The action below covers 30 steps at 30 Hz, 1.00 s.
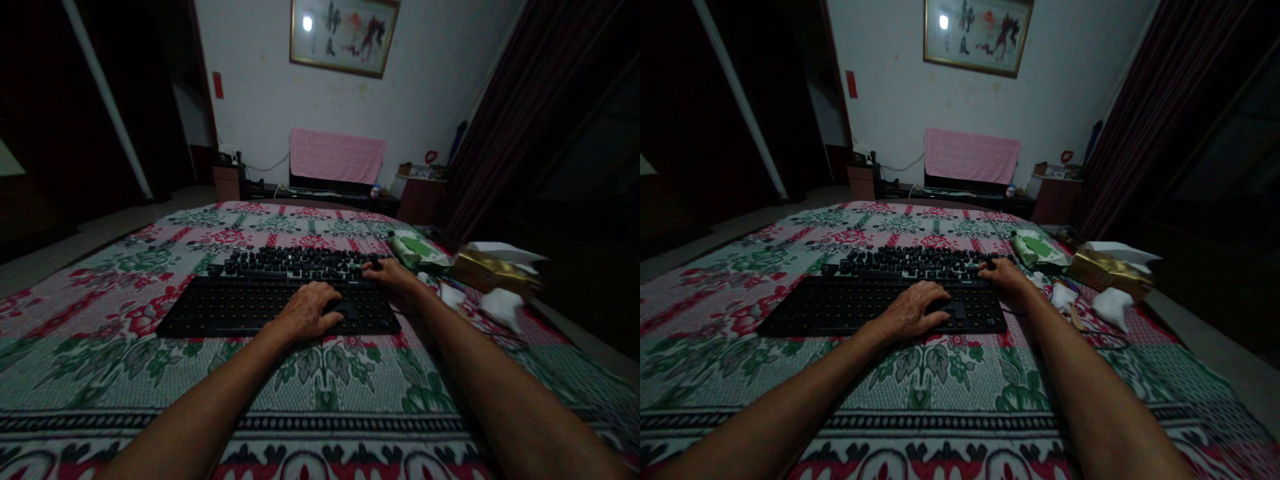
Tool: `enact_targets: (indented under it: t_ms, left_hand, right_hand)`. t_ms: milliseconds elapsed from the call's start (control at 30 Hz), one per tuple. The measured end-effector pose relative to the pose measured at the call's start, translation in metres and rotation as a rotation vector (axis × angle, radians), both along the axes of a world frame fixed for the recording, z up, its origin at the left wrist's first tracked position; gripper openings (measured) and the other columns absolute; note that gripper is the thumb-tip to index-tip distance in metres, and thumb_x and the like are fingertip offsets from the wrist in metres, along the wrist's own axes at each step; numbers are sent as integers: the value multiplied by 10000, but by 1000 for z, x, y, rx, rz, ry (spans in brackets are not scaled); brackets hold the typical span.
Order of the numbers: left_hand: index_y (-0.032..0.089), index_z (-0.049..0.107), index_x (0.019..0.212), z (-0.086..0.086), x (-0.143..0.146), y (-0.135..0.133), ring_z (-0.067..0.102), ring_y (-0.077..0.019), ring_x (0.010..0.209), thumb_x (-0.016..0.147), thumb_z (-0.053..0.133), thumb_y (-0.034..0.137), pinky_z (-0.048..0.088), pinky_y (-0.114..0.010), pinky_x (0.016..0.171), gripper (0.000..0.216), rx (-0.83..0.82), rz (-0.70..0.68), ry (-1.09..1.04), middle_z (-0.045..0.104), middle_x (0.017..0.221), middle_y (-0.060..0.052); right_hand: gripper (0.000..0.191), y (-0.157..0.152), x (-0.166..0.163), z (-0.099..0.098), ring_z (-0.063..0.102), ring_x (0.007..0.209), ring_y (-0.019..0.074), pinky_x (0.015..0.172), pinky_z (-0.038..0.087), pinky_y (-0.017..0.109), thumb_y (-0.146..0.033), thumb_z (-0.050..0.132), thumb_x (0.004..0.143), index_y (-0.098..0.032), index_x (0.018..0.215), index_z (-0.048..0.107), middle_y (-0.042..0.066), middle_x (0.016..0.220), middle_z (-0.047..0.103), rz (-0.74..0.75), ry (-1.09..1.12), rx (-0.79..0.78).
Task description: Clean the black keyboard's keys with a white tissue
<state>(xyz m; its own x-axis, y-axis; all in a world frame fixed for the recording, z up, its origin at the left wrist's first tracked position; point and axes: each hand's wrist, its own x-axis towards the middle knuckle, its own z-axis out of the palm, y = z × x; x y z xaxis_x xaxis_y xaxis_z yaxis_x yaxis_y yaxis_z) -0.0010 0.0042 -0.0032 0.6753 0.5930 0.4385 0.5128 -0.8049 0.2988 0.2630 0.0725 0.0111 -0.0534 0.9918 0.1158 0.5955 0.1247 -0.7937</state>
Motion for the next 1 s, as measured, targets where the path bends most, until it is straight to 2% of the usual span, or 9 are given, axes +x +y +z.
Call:
enact_targets:
  t_ms: [133,267,367,467,567,667,733,833,1000]
  left_hand:
    - [205,541,1081,0,0,0,500,-207,1010,813,520,388,410,-375,890,325,-5,7,11,580,1061,-60]
    - [204,556,1066,-1,1,1,503,-206,1001,813,519,395,410,-371,889,319,6,0,16,584,1038,-60]
    - [197,574,1046,0,1,1,505,-206,995,818,511,402,412,-366,886,313,16,4,23,584,1036,-64]
    - [191,592,1016,-1,1,1,508,-202,983,826,498,400,413,-355,882,297,31,-9,29,587,1023,-64]
    - [193,603,996,-2,1,3,510,-196,973,826,498,399,414,-347,880,286,49,-18,27,586,1018,-61]
    - [193,607,992,-3,1,4,511,-198,977,824,502,401,415,-350,879,288,44,-12,36,583,1022,-62]
    - [192,608,990,-3,1,4,512,-200,984,821,507,399,414,-352,882,286,33,-6,43,582,1023,-63]
    - [187,605,991,-3,1,3,511,-199,995,823,508,391,409,-349,890,281,39,-6,42,581,1031,-63]
    - [194,610,983,-2,1,3,511,-192,990,828,495,389,413,-337,887,275,49,-11,51,582,1033,-53]
  right_hand:
    - [250,1,4,-6,548,631,150,613,427,260,-363,645,628,-139,738,650,18,665,625,-41,-85,96]
    - [306,-2,5,-7,509,613,143,572,392,247,-434,506,726,-149,711,615,12,632,578,-163,-138,181]
    - [344,-10,-1,-1,506,601,143,559,395,247,-452,442,762,-154,760,615,28,654,579,-243,-37,174]
    - [403,-22,-7,9,543,678,154,597,421,250,-468,362,801,-148,795,607,58,755,606,-240,90,209]
    - [433,-36,-10,17,549,701,160,600,421,248,-478,325,828,-155,789,611,59,752,609,-197,30,240]
    - [410,-53,-12,21,515,558,141,529,405,245,-473,335,838,-161,791,597,24,605,556,-177,23,169]
    - [353,-67,-15,21,503,510,131,503,408,242,-446,374,833,-163,783,579,11,576,541,-163,87,81]
    - [256,-88,-21,20,533,554,123,536,447,234,-403,460,802,-168,746,545,17,633,569,-149,229,-9]
    - [163,-111,-26,15,540,588,104,552,452,210,-325,580,695,-183,757,529,-14,670,571,-117,413,-20]
